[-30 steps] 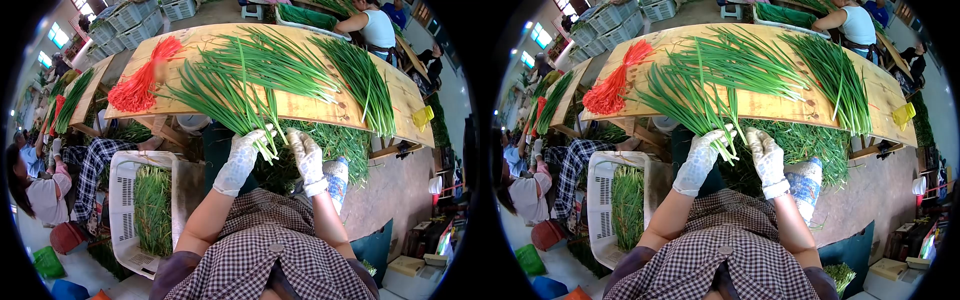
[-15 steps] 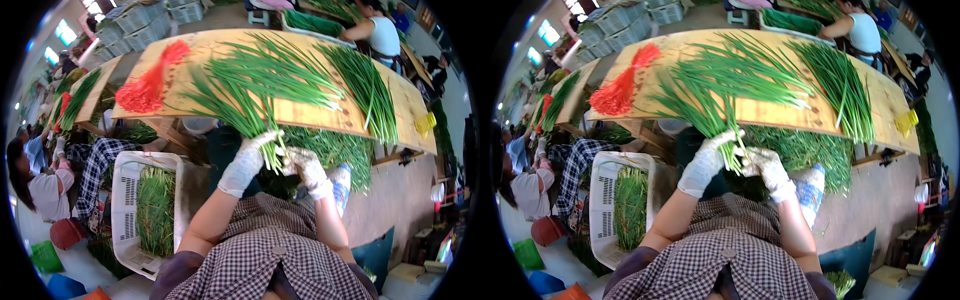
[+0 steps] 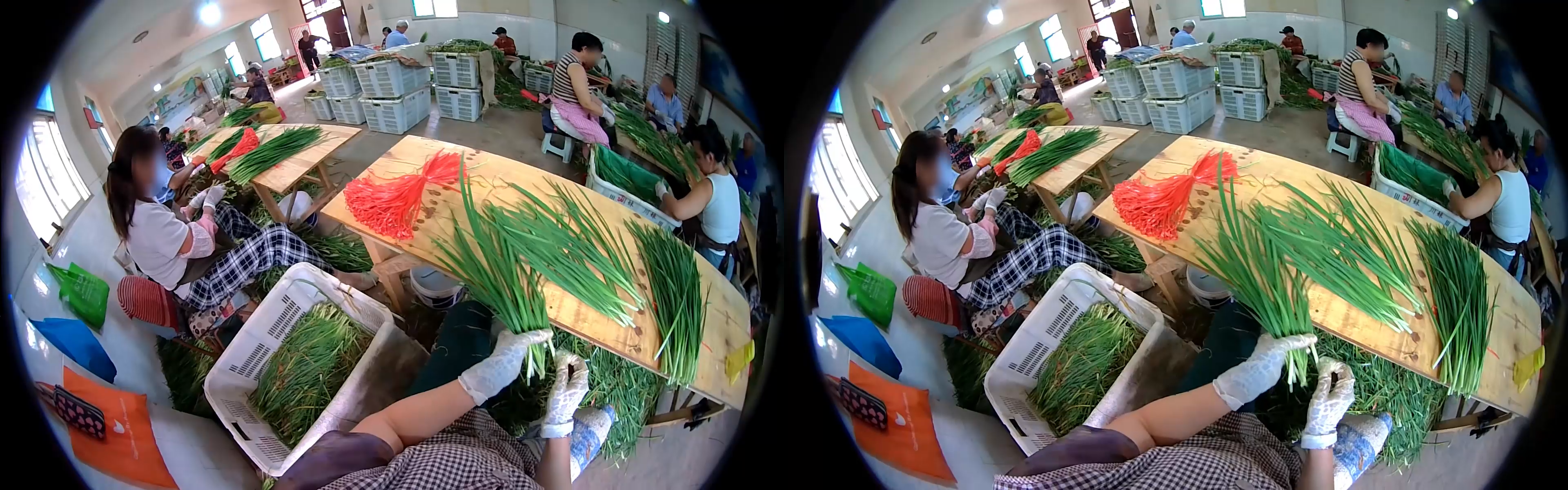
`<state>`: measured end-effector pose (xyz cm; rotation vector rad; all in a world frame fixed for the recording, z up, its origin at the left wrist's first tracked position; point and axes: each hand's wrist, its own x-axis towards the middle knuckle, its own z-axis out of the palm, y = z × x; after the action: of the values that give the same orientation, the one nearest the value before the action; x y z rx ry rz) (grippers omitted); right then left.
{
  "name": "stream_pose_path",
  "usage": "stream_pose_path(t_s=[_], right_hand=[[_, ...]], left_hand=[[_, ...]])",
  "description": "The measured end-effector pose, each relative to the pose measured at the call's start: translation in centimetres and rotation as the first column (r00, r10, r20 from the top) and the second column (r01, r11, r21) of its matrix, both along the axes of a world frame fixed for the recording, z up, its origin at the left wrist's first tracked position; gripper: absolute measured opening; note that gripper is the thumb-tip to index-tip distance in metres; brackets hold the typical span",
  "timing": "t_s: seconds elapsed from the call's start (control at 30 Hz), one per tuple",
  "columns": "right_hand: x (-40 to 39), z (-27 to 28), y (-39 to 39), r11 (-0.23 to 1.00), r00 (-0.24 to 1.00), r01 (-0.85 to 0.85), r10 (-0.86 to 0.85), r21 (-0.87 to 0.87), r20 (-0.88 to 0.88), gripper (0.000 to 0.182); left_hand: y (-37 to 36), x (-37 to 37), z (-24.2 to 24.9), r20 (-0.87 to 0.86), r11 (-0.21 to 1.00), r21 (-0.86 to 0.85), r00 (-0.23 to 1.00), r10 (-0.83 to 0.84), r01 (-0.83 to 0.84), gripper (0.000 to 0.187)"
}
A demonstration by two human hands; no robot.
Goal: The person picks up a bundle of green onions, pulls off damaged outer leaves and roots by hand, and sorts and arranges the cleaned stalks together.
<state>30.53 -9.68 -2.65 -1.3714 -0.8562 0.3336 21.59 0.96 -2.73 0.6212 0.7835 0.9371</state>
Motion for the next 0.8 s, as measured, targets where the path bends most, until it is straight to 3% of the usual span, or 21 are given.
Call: stream_pose_path(t_s=[0.03, 0.07, 0.1, 0.13, 0.17, 0.2, 0.27, 0.3, 0.33, 0.4, 0.47, 0.53, 0.73, 0.77, 0.8], right_hand=[[1.2, -0.7, -0.8, 0.994, 0.976, 0.017, 0.007, -0.107, 0.218, 0.009], [1.8, -0.5, -1.7, 0.941, 0.865, 0.205, -0.045, -0.269, 0.500, 0.008], [3.0, -1.4, -2.1, 0.884, 0.856, 0.278, -0.051, -0.375, 0.514, 0.007], [4.6, -2.6, -2.6, 0.807, 0.848, 0.348, -0.055, -0.477, 0.526, 0.007], [6.4, -3.5, -3.1, 0.702, 0.805, 0.420, 0.005, -0.575, 0.594, 0.009], [9.2, -7.1, -3.3, 0.700, 0.862, 0.359, 0.006, -0.617, 0.508, 0.015], [6.5, -1.1, -2.3, 0.897, 0.876, 0.158, 0.066, -0.414, 0.478, 0.021], [5.1, 1.0, -1.7, 0.899, 0.954, 0.003, 0.129, -0.439, 0.271, 0.025], [4.0, 1.0, -0.9, 0.923, 0.975, -0.147, 0.196, -0.356, 0.103, 0.022], [2.7, 2.8, -0.5, 0.822, 0.957, -0.211, 0.283, -0.529, 0.057, 0.018], [2.3, 2.3, 0.3, 0.899, 0.980, -0.188, 0.199, -0.395, -0.014, 0.017], [2.3, 3.0, 0.5, 0.840, 0.979, 0.064, 0.052, -0.539, 0.197, 0.016], [1.3, 1.8, -0.3, 0.906, 0.961, -0.003, 0.119, -0.423, 0.249, 0.018], [1.4, 2.0, -0.3, 0.907, 0.980, -0.197, 0.184, -0.372, -0.073, 0.017], [1.5, 2.3, -0.3, 0.895, 0.890, -0.362, 0.249, -0.260, -0.382, 0.016]], left_hand=[[0.6, -0.4, -0.4, 0.007, 1.000, 0.006, 1.000, -0.021, 0.021, 0.032], [1.3, -0.7, -0.6, 0.016, 0.999, 0.012, 0.999, -0.043, 0.043, 0.032], [1.3, -1.0, 0.5, -0.129, 0.999, 0.028, 0.991, -0.031, 0.035, 0.033], [1.1, -1.6, 1.3, -0.009, 0.996, -0.026, 0.997, -0.081, 0.080, 0.034], [0.9, -1.8, 0.9, 0.002, 0.995, -0.046, 0.996, -0.091, 0.091, 0.035], [1.2, -1.7, 0.7, 0.015, 0.993, -0.059, 0.995, -0.099, 0.100, 0.035], [0.3, -1.3, 1.9, -0.035, 0.994, -0.055, 0.995, -0.096, 0.094, 0.035], [-0.1, -1.2, 2.3, -0.087, 0.995, -0.047, 0.992, -0.091, 0.087, 0.034], [0.0, -1.0, 1.9, -0.076, 0.984, -0.091, 0.984, -0.158, 0.151, 0.032], [-0.3, -0.6, 1.5, -0.036, 0.990, -0.028, 0.990, -0.137, 0.136, 0.031], [0.0, -1.3, 0.8, 0.002, 0.987, -0.060, 0.989, -0.150, 0.149, 0.030], [0.0, -1.9, 1.4, -0.005, 0.994, -0.001, 0.994, -0.110, 0.110, 0.026], [-0.4, -1.6, 2.1, -0.122, 0.987, -0.105, 0.983, -0.136, 0.124, 0.025], [-0.3, -1.6, 1.7, -0.046, 0.986, -0.093, 0.989, -0.144, 0.139, 0.024], [-0.3, -1.6, 1.4, 0.029, 0.985, -0.081, 0.988, -0.152, 0.154, 0.024]])
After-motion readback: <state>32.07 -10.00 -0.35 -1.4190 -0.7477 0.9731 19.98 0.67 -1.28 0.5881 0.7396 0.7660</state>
